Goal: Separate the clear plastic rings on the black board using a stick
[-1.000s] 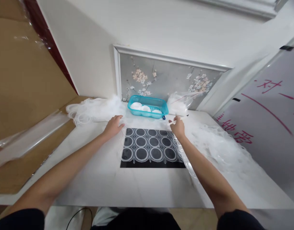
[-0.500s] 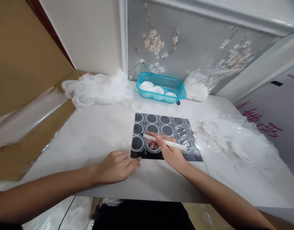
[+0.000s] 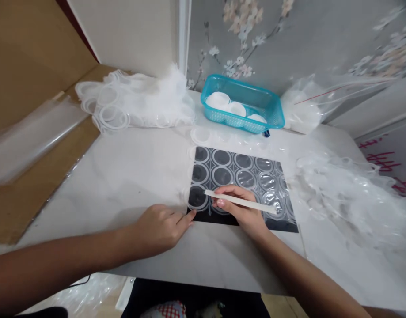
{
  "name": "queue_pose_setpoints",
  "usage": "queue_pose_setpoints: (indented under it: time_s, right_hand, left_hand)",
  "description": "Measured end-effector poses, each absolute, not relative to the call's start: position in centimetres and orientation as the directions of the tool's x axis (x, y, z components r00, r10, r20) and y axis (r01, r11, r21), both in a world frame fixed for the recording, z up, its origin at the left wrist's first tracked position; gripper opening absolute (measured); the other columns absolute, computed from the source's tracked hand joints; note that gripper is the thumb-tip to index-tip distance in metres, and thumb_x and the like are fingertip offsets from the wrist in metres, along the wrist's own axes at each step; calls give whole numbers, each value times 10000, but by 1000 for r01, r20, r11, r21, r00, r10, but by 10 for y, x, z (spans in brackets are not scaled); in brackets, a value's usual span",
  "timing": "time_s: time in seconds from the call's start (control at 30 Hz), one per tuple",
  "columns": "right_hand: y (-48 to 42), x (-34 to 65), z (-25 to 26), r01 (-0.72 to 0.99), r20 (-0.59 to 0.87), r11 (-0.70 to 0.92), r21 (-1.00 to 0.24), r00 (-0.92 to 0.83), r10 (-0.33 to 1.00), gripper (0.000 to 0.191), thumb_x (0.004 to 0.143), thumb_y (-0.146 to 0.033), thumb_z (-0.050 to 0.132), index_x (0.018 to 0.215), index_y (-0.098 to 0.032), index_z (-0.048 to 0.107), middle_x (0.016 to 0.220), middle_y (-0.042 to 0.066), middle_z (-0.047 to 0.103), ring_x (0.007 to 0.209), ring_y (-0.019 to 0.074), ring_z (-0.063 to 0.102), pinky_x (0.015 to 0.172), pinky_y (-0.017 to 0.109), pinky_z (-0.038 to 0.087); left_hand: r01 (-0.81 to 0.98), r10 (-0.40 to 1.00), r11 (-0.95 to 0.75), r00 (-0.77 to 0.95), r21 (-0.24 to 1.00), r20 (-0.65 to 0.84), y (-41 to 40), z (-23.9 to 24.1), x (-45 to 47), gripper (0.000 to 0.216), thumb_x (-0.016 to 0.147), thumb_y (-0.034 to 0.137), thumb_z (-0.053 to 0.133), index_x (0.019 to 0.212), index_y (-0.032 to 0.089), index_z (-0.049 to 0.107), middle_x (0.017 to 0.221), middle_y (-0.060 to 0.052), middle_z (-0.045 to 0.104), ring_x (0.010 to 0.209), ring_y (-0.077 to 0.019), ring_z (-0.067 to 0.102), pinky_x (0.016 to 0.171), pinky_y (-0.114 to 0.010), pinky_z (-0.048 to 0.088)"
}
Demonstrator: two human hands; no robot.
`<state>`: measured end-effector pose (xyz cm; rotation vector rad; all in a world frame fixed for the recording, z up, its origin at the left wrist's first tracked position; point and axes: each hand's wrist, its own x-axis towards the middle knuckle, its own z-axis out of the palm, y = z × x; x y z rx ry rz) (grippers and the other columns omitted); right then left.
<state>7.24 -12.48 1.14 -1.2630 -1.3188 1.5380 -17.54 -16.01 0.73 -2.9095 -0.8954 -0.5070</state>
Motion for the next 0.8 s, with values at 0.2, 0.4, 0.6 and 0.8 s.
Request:
queue_pose_setpoints:
  time_s: [0.2,0.4,0.6,0.8]
  right_hand:
    - [-127,70,13,190,-75,-13,-982,-322,944,208,835,-423,759,953,-262,817,923,64,801,834,226,736,729,358,608]
    - [-131,73,10,147,-131,-91,-985,-292,947,259,835,-463,757,947,-236,809,805,56,796,739,218,742,687,355,618]
    - [-132,72,10,184,-58,10,-983,-361,931,186,876,-392,724,951,-243,804,772,33,787,712,197,740,666,322,607]
    - [-133,70,8,285,128,252,-925,-390,912,135,910,-308,697,981,-246,794,880,37,804,774,195,743,701,330,612]
  left_hand:
    - [551,528,-834,807,-17,264,-158,11,-176,323,939,29,438,1177,71,652,631,-14,656,486,-157,598,429,-286,406]
    - [529,503,-847,829,-55,244,-159,13,-176,358,906,-3,419,1174,54,649,627,-16,656,461,-155,570,424,-295,384]
    - [526,490,-848,828,-73,273,-158,11,-177,334,915,19,437,1171,47,650,616,-19,654,455,-173,578,408,-312,387]
    - [519,489,-852,835,-69,252,-159,2,-176,273,985,112,466,1182,50,645,673,-43,704,487,-172,613,425,-297,406]
